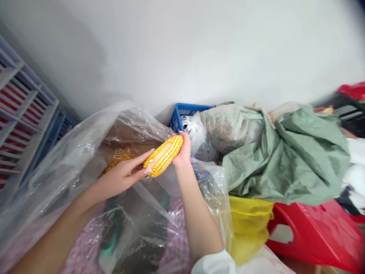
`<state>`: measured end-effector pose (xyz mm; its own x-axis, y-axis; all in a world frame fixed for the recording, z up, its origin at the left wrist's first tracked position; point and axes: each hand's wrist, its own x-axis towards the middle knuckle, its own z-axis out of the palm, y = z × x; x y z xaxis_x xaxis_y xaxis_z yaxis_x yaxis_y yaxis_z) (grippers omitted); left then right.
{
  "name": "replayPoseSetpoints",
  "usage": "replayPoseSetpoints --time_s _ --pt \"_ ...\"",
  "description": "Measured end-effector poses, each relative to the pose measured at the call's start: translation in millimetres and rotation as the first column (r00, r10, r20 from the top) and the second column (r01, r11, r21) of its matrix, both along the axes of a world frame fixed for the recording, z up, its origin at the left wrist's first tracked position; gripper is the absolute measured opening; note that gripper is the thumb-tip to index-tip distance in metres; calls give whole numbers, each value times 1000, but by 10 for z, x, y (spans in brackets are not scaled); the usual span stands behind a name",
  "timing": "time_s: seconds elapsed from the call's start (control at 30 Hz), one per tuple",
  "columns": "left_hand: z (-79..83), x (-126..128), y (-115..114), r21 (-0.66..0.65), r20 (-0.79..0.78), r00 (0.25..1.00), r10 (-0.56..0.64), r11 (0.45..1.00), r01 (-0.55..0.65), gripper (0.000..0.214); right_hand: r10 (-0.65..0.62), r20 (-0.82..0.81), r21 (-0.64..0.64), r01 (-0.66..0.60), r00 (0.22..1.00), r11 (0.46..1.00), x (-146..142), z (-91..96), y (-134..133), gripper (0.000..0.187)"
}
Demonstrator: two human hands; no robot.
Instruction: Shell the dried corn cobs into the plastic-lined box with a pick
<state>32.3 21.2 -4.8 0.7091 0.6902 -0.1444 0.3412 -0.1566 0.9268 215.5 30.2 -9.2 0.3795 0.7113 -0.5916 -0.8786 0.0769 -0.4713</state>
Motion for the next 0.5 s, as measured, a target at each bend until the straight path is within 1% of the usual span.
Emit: replayPoseSetpoints --time_s 0.17,0.27,0.4,0.5 --pt "-139 9 8 99 -72 997 -22 995 29 61 -27 -11 -11 26 1000 1000 19 -10 21 11" --pt "-188 31 2 133 -98 995 -8 991 21 63 -37 -7 -18 37 999 999 32 -31 33 12" --pt "-198 86 -12 135 -63 995 76 989 -67 62 -74 8 -33 74 997 997 37 -50 38 11" --pt "-165 140 -21 109 -30 988 152 983 -148 62 -94 14 -35 95 995 995 29 -67 41 10"
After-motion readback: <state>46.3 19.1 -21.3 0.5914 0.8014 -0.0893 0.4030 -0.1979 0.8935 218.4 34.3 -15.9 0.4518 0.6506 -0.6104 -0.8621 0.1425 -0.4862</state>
